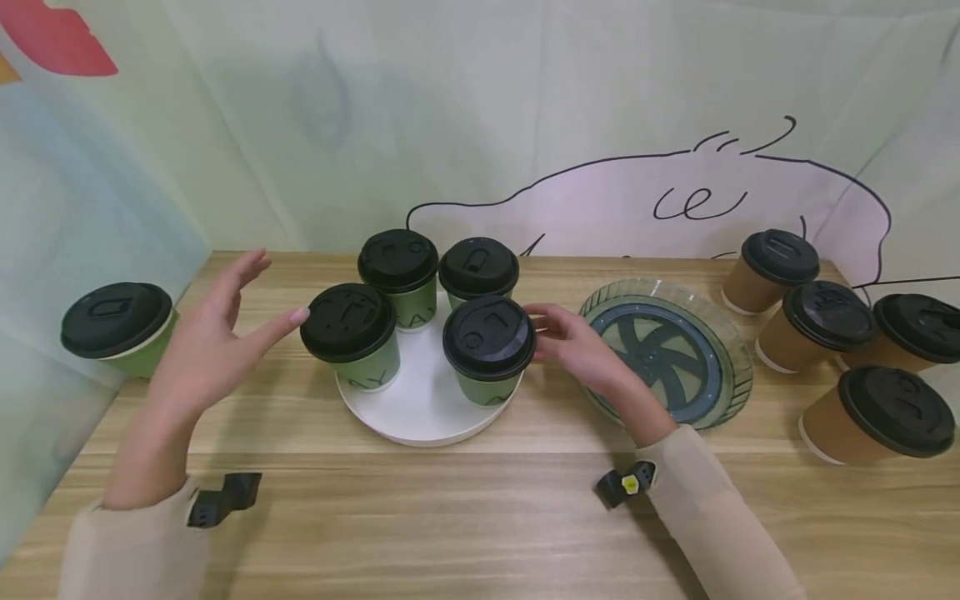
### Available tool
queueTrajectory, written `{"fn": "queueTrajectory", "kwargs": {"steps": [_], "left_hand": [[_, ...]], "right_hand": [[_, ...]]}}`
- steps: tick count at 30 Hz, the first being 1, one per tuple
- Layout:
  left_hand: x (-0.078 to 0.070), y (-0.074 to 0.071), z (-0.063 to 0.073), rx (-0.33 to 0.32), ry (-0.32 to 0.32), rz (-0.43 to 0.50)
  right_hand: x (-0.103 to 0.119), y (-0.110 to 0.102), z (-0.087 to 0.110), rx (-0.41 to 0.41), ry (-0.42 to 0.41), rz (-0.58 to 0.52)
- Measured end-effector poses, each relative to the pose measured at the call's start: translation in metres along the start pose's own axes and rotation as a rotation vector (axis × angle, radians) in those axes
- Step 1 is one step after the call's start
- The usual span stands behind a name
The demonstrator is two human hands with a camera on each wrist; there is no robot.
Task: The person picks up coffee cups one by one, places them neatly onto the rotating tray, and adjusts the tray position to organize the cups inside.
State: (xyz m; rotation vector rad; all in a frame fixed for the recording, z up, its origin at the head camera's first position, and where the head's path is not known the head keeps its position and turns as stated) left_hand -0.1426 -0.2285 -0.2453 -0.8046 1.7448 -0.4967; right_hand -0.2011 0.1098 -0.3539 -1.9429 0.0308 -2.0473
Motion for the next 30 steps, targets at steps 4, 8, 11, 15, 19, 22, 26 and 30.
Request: {"fn": "queueTrajectory", "kwargs": {"steps": [4, 8, 11, 15, 19, 22, 26, 30], "left_hand": [[0.006, -0.007, -0.001, -0.029, -0.006, -0.048], [0.011, -0.014, 0.001, -0.037, -0.036, -0.088], [0.015, -0.018, 0.001, -0.050, -0.055, -0.110], [0.018, -0.022, 0.001, -0.084, -0.063, -0.136], [0.021, -0.027, 0.001, -0.101, -0.080, -0.149], [0.025, -0.031, 0.001, -0.105, -0.090, -0.160], [0.031, -0.035, 0.000, -0.118, -0.099, -0.189], [0.037, -0.039, 0.000, -0.133, -0.122, -0.212]], "right_hand": [[0.000, 0.000, -0.001, 0.001, 0.003, -0.012], [0.000, 0.001, -0.001, 0.004, 0.002, -0.015], [0.000, 0.000, 0.000, 0.005, 0.000, -0.008], [0.000, 0.000, 0.001, 0.006, -0.003, -0.006], [-0.001, 0.000, 0.000, 0.007, -0.001, -0.020], [-0.002, 0.001, -0.001, 0.009, 0.000, -0.030], [-0.002, 0.000, -0.001, 0.007, 0.004, -0.020], [-0.001, 0.000, -0.001, 0.000, 0.001, -0.001]]}}
Point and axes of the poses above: each hand's wrist, its own z-axis away from the middle knuckle, its own y-axis out of the palm, x = y × z, the point moved 4 cm from there along -z, towards the middle knuckle, and after that the axes turned 11 degrees about -x, right-handed, at the moved point
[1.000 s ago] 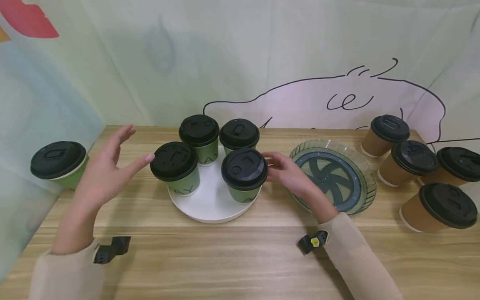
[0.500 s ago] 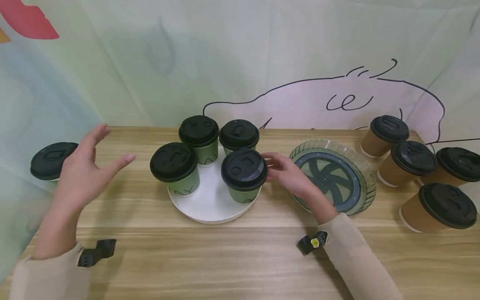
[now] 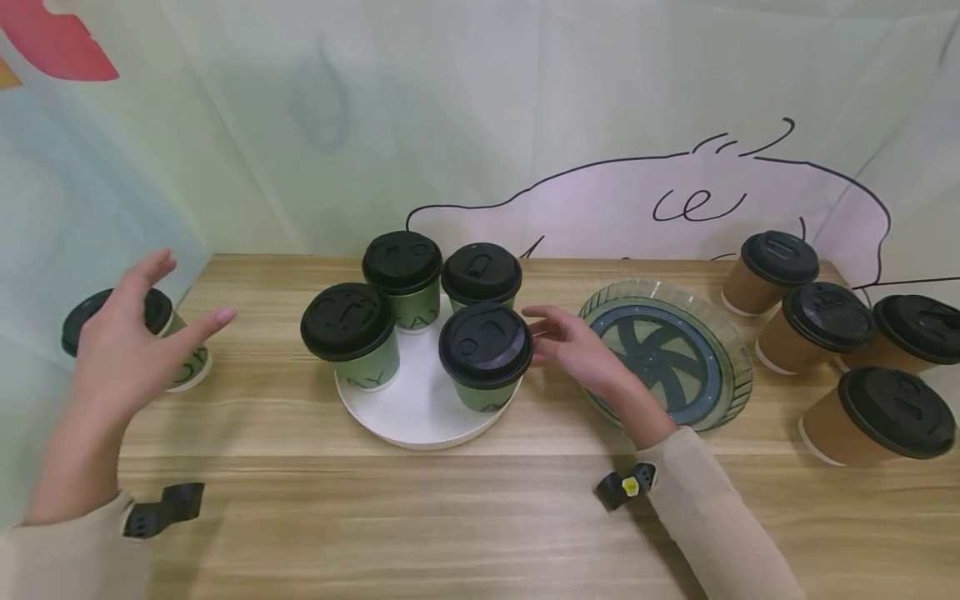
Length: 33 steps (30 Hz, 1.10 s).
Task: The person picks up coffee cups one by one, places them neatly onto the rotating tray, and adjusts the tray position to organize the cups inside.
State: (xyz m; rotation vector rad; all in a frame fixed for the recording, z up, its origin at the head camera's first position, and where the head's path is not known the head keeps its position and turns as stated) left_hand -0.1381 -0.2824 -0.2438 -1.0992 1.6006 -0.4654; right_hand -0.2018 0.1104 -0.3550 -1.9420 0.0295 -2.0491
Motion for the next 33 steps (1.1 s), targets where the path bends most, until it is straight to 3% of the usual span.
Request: {"fn": "queueTrajectory", "kwargs": {"steps": [9, 19, 33], "left_hand": [[0.019, -0.007, -0.001, -0.012, -0.033, -0.014], [0.034, -0.017, 0.002, -0.008, -0.112, -0.019], [0.058, -0.019, 0.003, -0.009, -0.177, -0.057]], "right_hand": [[0.002, 0.001, 0.002, 0.017, -0.011, -0.035], [0.003, 0.000, 0.002, 0.005, -0.013, -0.035], [0.000, 0.002, 0.002, 0.010, -0.021, -0.030]]}}
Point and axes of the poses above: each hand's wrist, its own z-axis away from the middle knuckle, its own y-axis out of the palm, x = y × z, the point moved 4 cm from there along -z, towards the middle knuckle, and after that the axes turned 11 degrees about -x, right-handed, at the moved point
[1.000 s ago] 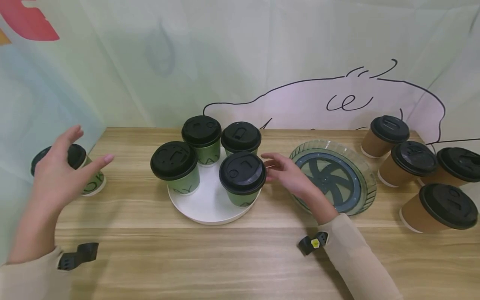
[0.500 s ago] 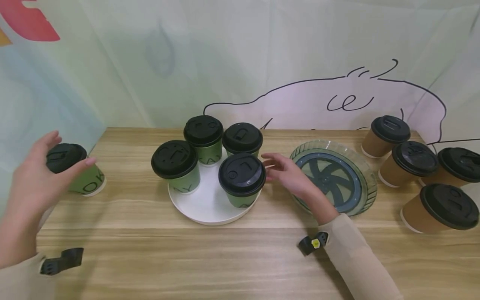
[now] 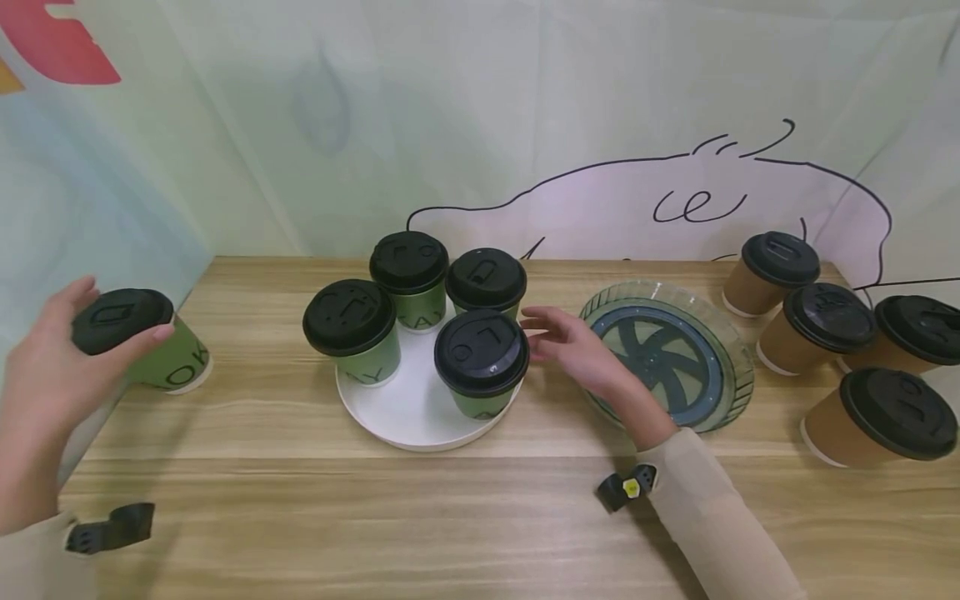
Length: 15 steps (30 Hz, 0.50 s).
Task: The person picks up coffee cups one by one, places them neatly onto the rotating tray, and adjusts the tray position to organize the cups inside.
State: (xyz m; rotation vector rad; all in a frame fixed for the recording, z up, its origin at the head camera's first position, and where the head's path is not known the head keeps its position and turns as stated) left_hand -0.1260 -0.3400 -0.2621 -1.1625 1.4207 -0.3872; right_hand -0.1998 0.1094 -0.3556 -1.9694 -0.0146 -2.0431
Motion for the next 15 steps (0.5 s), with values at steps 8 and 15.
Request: {"fn": "queueTrajectory", "kwargs": {"steps": [8, 15], "left_hand": [[0.013, 0.002, -0.004, -0.003, -0.026, -0.016], [0.075, 0.021, -0.034, -0.029, -0.029, -0.035]], "right_hand": [[0.001, -0.001, 0.000, -0.011, -0.013, 0.027], [0.002, 0.000, 0.000, -0.009, -0.017, 0.017]]}}
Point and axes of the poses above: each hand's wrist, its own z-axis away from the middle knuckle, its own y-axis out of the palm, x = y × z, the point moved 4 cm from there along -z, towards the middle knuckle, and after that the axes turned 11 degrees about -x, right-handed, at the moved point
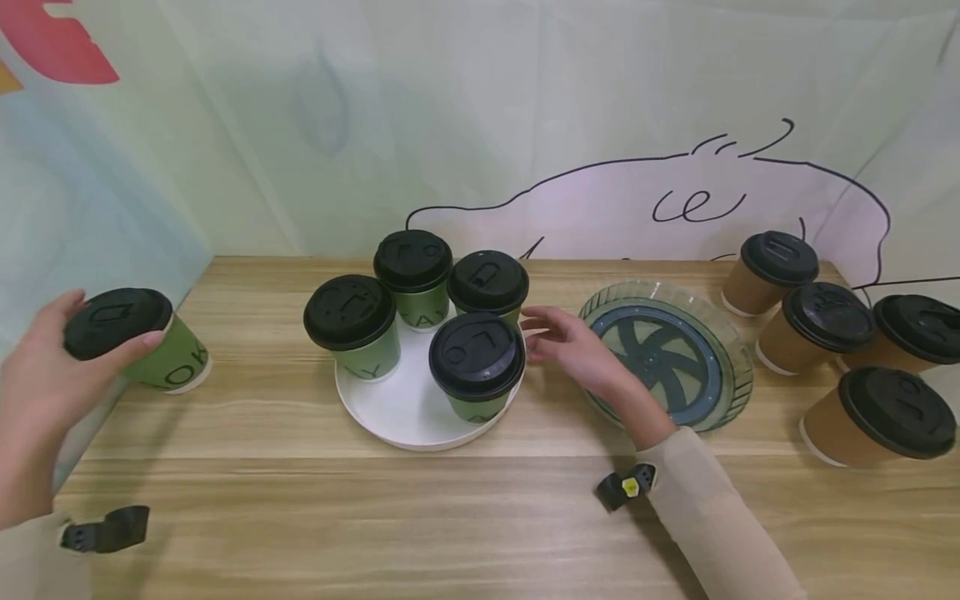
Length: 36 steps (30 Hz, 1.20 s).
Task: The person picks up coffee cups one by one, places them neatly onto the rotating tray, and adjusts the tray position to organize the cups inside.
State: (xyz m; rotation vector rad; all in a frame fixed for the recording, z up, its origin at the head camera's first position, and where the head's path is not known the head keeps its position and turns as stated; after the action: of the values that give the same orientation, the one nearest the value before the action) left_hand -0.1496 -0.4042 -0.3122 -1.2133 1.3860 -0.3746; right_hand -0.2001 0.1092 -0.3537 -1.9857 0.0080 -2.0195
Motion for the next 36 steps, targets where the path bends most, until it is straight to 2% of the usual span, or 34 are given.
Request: {"fn": "queueTrajectory", "kwargs": {"steps": [4, 6, 7, 8, 12, 13, 14, 20, 23, 29, 36], "left_hand": [[0.068, 0.025, -0.036, -0.024, 0.012, -0.021], [0.085, 0.032, -0.045, -0.021, 0.018, -0.024], [0.083, 0.031, -0.044, -0.021, 0.019, -0.020], [0.071, 0.027, -0.038, -0.012, 0.010, -0.019], [0.009, 0.005, -0.006, -0.001, -0.011, 0.005], [-0.004, 0.000, 0.001, -0.004, -0.017, 0.014], [-0.010, -0.002, 0.003, 0.002, -0.031, 0.016], [0.019, 0.007, -0.015, -0.008, -0.048, 0.018], [0.034, 0.012, -0.023, -0.025, -0.037, 0.019], [0.055, 0.017, -0.034, -0.017, -0.045, -0.013], [0.090, 0.031, -0.052, -0.030, -0.031, -0.027]], "right_hand": [[-0.001, 0.000, 0.000, 0.007, -0.006, -0.008], [-0.001, 0.000, -0.001, 0.008, -0.012, -0.010], [-0.001, 0.000, -0.001, 0.008, -0.015, -0.005], [-0.001, 0.000, -0.002, 0.008, -0.019, -0.001], [0.000, -0.001, -0.002, 0.006, -0.026, 0.018], [0.000, -0.001, -0.002, 0.005, -0.028, 0.022], [0.000, -0.001, -0.002, 0.005, -0.029, 0.020], [0.000, -0.001, -0.002, 0.000, -0.029, 0.007], [0.000, -0.001, -0.002, -0.007, -0.032, 0.001], [0.001, 0.000, -0.001, -0.002, -0.035, -0.026], [0.000, 0.001, 0.001, 0.012, -0.036, -0.047]]}}
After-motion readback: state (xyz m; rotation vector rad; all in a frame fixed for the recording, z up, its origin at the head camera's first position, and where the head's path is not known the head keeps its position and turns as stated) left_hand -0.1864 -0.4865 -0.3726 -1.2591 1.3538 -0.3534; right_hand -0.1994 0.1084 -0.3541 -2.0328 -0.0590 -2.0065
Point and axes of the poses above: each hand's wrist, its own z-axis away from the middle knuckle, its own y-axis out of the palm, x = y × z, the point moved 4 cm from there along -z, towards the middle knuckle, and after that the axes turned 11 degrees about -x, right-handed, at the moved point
